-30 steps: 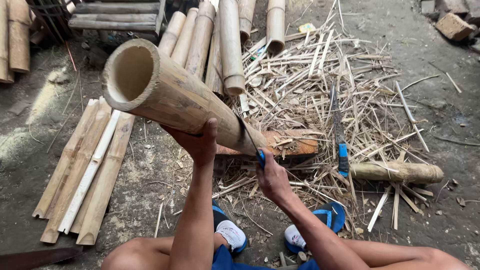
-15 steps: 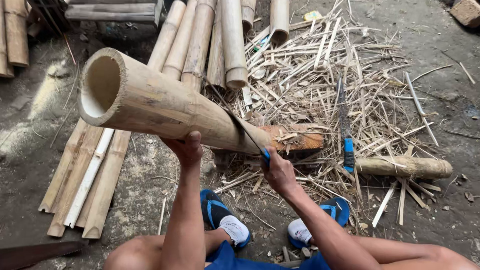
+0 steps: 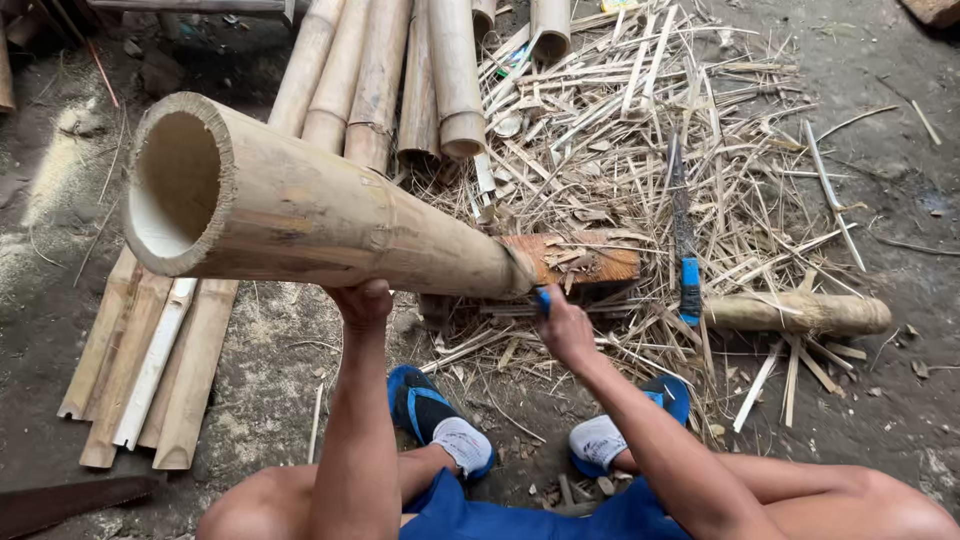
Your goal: The person sits on the ground and uses a machete to split bamboo poles lengthwise. They repeatedly strike the bamboo with a wooden mallet to drive the machete through the material, separating it into halves and then into smaller strips.
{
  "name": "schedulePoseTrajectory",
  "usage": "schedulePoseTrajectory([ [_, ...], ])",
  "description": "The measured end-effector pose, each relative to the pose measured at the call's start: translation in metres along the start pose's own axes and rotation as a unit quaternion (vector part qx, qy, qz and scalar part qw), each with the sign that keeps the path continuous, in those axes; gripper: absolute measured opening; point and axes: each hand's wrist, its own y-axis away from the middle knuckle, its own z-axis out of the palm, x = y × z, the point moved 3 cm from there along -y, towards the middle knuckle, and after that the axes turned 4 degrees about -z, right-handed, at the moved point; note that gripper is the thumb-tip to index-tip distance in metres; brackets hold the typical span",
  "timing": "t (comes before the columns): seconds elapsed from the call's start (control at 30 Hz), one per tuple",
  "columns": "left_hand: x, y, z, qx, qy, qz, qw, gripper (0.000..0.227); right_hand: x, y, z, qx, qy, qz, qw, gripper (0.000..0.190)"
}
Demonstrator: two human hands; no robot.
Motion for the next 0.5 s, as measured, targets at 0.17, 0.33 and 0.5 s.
schedulePoseTrajectory([
  [0.17,0.012,-0.022,-0.004,0.021,0.016,0.065,0.998,0.076,0.018,-0.031,-0.015,-0.056,0.007,-0.010,0.998,0.032],
  [0.33,0.023,-0.011,0.006,0.091,-0.198,0.275,0.936,0.040,0.029,-0.012,-0.009,-0.034,-0.005,-0.014,0.999,0.031],
  [0.5,0.048,-0.050,-0.002,-0.011,0.114,-0.041,0.993,0.094,0.043,-0.019,0.007,-0.053,0.013,0.044,0.998,0.030],
])
